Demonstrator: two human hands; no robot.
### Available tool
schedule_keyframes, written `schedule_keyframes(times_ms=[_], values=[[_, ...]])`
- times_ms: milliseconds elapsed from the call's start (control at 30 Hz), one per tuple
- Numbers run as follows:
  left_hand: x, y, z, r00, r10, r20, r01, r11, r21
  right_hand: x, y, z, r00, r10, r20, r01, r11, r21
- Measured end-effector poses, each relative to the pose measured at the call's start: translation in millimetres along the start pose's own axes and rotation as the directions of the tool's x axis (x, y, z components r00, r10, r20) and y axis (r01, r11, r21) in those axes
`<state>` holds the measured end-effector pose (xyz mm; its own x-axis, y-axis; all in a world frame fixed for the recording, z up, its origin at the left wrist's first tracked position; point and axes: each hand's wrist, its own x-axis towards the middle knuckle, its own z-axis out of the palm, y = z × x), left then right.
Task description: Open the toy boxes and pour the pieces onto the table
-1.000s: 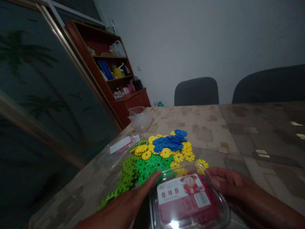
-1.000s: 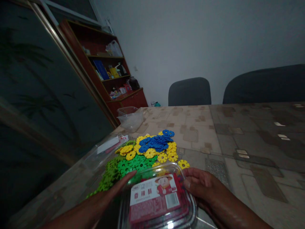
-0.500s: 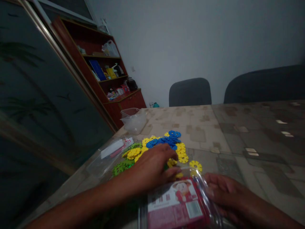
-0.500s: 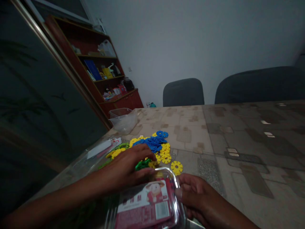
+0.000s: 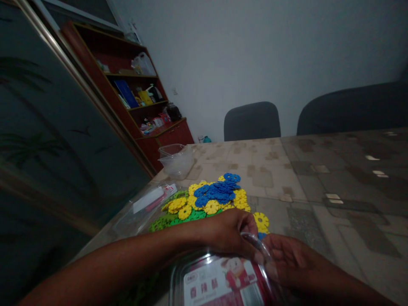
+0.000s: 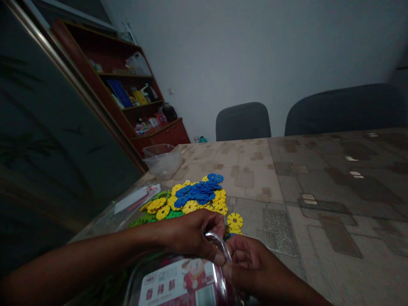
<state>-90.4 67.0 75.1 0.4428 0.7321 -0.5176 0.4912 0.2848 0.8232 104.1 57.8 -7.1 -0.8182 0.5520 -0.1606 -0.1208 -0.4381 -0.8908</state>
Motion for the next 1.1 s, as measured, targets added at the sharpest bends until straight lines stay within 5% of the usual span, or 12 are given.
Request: schedule_keyframes(times_ms=[167,367,567,700,900,1100], values=[[2,-5,-5,1.000,-0.015,-0.003,0.015,0.997,0.079,4,-9,4,0.996,0.090,0.023,-0.091,0.994,0.061],[-7,-9,-9,0.999,0.023,0.048,-0.019,0.997,-0.080,8,-12,4,0.996,0.092,0.005,-0.092,0.995,0.027],[-13,-14,-6,0.992,-0.013,-0.125,0.001,0.996,-0.093,6,-17,6,0.991,0.134,-0.011,-0.133,0.988,0.075],[-13,-9,-1,0.995,-0.017,-0.102,0.011,0.998,-0.065,12,-35,13,0.986,0.164,-0.002,-0.163,0.981,0.100],[-16,-9,5,0.992,-0.072,-0.101,0.068,0.996,-0.051,21,-43,11,0.982,0.177,0.060,-0.172,0.983,-0.070],[-15,-14,0,0.992,-0.104,-0.076,0.102,0.994,-0.033,28,-40,18,0.986,0.149,-0.074,-0.158,0.978,-0.136]])
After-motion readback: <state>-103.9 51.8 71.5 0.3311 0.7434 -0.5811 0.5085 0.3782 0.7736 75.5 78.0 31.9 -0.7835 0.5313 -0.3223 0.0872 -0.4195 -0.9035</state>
